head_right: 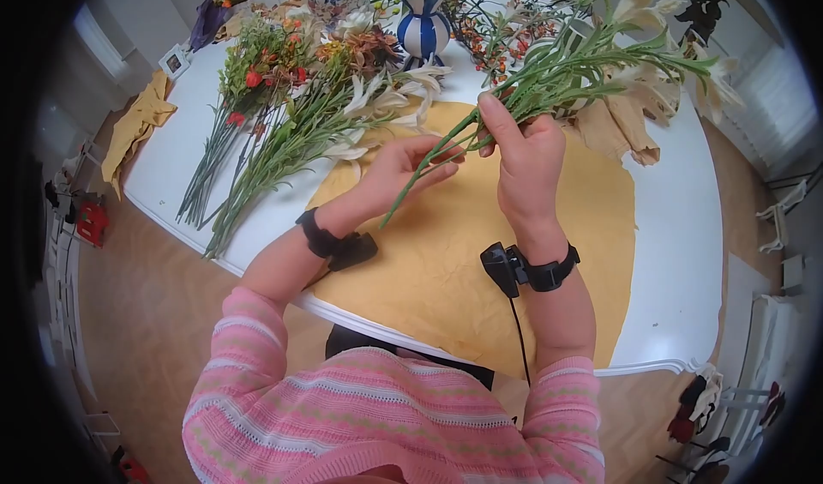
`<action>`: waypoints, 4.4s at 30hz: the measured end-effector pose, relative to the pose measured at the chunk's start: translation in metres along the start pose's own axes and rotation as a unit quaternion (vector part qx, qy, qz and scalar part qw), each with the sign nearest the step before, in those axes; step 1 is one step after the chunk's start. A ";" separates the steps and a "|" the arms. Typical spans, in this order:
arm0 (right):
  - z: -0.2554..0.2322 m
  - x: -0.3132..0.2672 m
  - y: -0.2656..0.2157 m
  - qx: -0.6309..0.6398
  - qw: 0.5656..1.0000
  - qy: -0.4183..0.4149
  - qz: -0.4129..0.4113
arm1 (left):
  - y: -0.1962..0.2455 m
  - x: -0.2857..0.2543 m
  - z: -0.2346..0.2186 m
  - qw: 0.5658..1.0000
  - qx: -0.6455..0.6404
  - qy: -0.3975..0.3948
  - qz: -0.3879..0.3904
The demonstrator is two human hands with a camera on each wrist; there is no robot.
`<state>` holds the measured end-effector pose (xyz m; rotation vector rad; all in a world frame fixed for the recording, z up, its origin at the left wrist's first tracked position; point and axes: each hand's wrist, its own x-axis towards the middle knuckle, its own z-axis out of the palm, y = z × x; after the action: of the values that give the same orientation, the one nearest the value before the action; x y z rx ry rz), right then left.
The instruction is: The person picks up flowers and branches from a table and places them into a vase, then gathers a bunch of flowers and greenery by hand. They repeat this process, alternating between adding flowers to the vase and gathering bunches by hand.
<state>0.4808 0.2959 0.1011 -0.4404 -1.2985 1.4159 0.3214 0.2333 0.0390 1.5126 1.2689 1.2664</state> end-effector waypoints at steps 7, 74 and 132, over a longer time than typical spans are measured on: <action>-0.017 0.012 -0.012 -0.066 0.997 0.009 -0.026 | -0.054 0.010 0.022 0.949 -0.233 -0.017 -0.211; -0.015 0.017 0.019 -0.258 0.962 -0.072 0.051 | -0.052 0.006 0.009 0.883 -0.408 -0.167 -0.164; -0.004 -0.003 0.013 -0.215 0.961 -0.168 0.047 | 0.008 -0.016 -0.066 0.927 -0.366 -0.035 -0.075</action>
<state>0.4789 0.2976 0.0879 -0.5730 -1.8994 1.3200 0.2587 0.2136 0.0564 0.8908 0.7116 1.3598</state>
